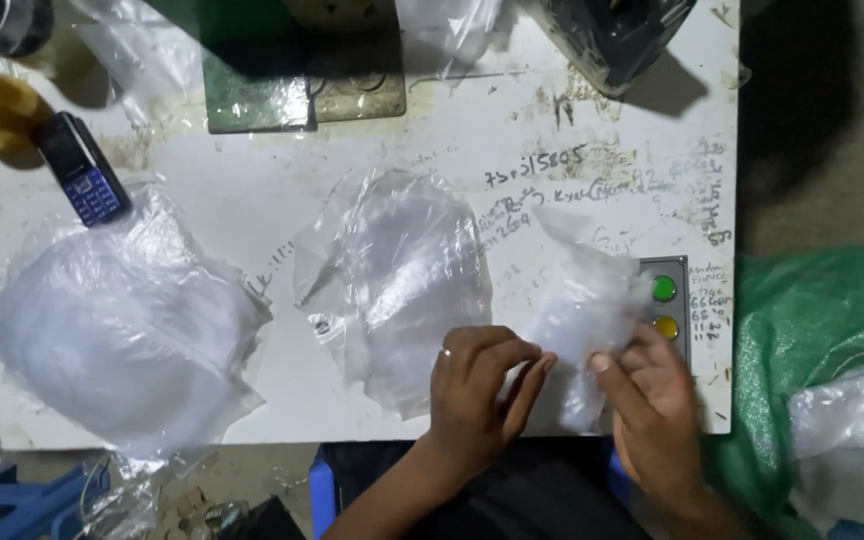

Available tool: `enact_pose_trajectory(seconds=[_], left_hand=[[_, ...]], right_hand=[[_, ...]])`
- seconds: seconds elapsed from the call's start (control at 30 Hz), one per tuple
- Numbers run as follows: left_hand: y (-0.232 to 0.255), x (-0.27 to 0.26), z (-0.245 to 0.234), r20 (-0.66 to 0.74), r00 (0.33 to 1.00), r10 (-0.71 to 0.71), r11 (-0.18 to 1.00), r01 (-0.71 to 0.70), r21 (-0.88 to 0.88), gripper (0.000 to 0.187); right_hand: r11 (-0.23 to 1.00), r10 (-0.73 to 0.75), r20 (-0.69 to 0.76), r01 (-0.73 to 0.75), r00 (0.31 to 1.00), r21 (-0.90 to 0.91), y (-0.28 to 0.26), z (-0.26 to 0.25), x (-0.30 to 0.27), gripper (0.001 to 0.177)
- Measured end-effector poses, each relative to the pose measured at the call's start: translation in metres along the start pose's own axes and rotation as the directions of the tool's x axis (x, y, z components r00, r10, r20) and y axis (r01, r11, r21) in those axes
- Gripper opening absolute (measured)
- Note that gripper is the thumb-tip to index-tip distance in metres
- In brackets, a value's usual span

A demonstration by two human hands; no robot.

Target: The person packs plastic bags into smaller clear pouches by hand and occasionally presses buttons on a machine control panel.

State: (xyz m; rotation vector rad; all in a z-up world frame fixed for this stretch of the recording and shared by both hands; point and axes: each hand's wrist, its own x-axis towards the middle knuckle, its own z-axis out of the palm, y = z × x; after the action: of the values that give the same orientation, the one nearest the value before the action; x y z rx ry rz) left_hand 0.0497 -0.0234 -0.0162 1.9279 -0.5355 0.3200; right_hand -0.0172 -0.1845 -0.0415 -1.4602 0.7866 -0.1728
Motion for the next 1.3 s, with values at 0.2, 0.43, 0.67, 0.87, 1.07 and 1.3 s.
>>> enact_pose_trajectory(seconds=[0.2,0.43,0.67,0.87,1.07,1.3], left_hand=[[-0.038,-0.028,0.024,0.194,0.979,-0.061,0.93,-0.015,0.367,0.034],[-0.064,-0.027,0.044,0.44,0.898,-0.01,0.847,-0.227,0.481,0.043],[-0.044,-0.016,0.022,0.532,0.831,0.166,0.895,-0.353,0.273,0.013],[-0.045,-0.022,0.003,0.652,0.756,0.05,0.951,-0.236,0.2,0.034],[-0.06,-0.029,0.007,0.43,0.902,-0.027,0.833,-0.218,0.509,0.015],[-0.053,-0.031,0.001,0.541,0.816,0.203,0.844,-0.426,0.326,0.01]], right_hand=[[0.585,-0.56,0.322,0.639,0.764,-0.499,0.035,-0.018,-0.012,0.068],[-0.086,-0.378,0.865,0.918,0.33,-0.387,0.091,-0.049,0.004,0.053],[0.56,-0.444,0.456,0.637,0.771,-0.531,0.024,-0.038,0.011,0.089],[0.466,-0.028,0.623,0.562,0.782,-0.683,0.028,-0.037,0.037,0.087],[-0.019,-0.435,0.824,0.911,0.362,-0.411,0.059,-0.033,0.021,0.057],[0.275,-0.463,0.767,0.895,0.444,-0.351,0.049,-0.038,0.029,0.074]])
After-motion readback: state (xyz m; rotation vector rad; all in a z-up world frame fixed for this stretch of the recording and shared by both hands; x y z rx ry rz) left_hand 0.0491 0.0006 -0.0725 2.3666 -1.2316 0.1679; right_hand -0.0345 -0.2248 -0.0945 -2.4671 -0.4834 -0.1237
